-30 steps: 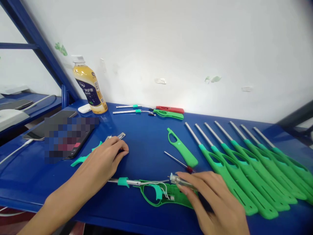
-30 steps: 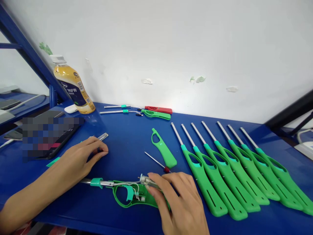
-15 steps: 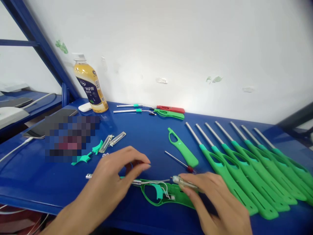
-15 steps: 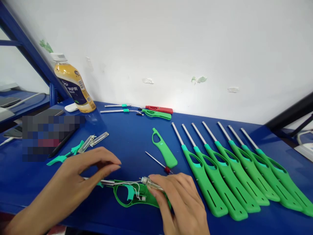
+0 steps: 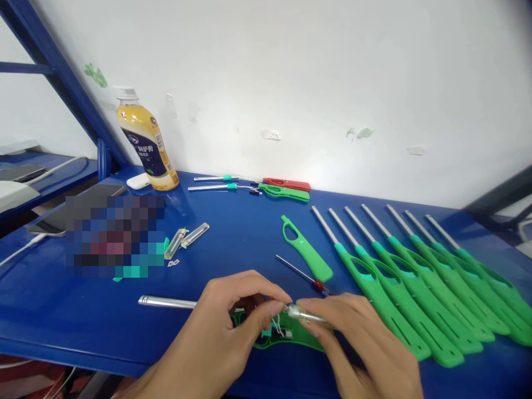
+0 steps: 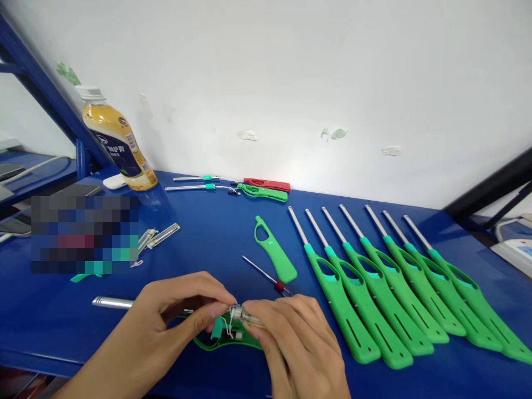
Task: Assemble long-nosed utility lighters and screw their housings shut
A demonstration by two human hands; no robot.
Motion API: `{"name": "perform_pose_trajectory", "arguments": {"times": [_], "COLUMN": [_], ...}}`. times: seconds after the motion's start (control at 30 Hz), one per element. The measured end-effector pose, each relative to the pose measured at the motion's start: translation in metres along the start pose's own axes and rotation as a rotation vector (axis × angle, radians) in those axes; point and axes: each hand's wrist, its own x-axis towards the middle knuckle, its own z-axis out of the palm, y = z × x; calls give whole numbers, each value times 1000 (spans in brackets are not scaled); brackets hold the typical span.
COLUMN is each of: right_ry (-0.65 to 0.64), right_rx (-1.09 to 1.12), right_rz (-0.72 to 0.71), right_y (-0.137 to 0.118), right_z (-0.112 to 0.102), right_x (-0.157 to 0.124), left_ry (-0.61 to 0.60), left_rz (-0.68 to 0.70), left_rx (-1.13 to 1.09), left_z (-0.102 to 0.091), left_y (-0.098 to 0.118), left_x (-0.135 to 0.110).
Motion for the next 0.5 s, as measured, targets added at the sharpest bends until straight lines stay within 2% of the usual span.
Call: {"name": "perform_pose_trajectory", "arguments": {"times": [0.3,0.5], "right_ry": [-50,-62], "right_rx": [-134,-244], "right_rz": [-126,-209], "right_y": [9,9], "right_z": [1,3], "right_x": [-12,-6], "left_ry": [-95,-129], "left_rz": [-205,-199], "left_rx": [-259,-287], "left_z": [4,4], "left_y": [6,1], "left_x": [-2,-3]}}
